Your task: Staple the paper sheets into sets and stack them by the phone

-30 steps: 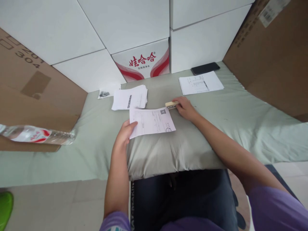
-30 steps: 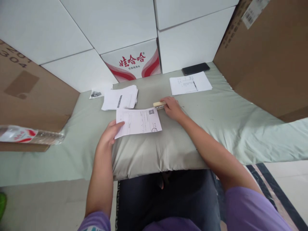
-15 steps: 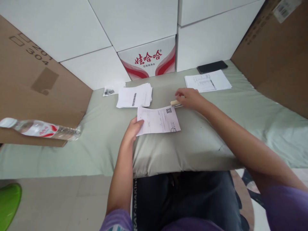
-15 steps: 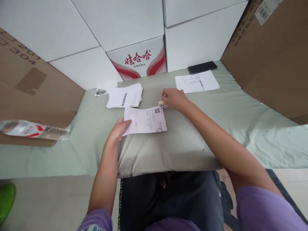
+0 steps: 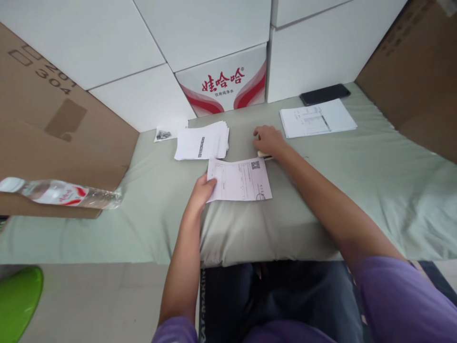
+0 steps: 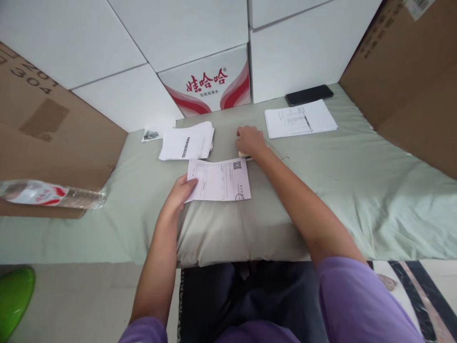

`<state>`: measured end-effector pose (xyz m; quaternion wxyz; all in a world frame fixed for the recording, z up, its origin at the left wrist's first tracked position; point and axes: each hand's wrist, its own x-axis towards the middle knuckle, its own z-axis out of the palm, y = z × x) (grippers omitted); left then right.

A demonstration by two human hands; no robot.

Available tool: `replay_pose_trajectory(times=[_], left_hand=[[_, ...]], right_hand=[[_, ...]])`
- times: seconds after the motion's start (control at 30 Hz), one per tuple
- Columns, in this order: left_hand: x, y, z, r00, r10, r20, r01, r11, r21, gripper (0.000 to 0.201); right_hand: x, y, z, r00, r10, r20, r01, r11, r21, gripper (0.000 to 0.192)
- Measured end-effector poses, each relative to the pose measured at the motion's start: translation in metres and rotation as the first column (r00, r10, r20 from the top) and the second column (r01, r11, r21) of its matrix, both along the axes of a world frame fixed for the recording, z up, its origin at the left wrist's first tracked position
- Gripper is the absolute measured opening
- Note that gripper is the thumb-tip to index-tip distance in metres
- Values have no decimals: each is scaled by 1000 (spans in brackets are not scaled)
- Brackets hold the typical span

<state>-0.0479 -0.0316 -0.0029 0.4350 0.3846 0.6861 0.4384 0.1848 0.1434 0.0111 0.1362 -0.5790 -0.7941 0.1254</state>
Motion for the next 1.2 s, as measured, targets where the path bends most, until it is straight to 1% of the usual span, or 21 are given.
replay_pose_trajectory(times=[0.13,0.33,0.47,0.6,0.83,0.93,1.03,1.2], left_hand=[[-3,1,-1,1000,-6,27,6,1000,1,43],[-3,-4,-4,1000,-13,14,13,1000,-13,43],[-3,-12,0,999,-36,31,37,999,-30,47],[0,-16,3,1000,-6,29,6,1000,-27,48],[13,-19,-8,998,53,28,-52,998,-33,44],[15,-22,-10,998,61,34,-60,997,-41,44],[17,-27,-11,997,64,30,-63,997,-33,42],[24,-38,-18,997,77,-5,-77,997,-13,39]], right_hand=[[-1,-3,-2,1000,6,25,-7,1000,21,38],[-2,-6,-3,999,-53,0,53,998,24,34],[-2,-6,-4,996,-85,9,85,996,15,33],[-3,-7,-3,994,-111,4,111,994,7,34],[-4,-8,-1,993,-119,10,119,993,3,33],[-4,-9,-1,991,-134,10,134,991,10,33],[-5,-10,-1,988,-152,12,152,988,12,34],[-6,-11,-1,984,-178,0,178,984,2,34]])
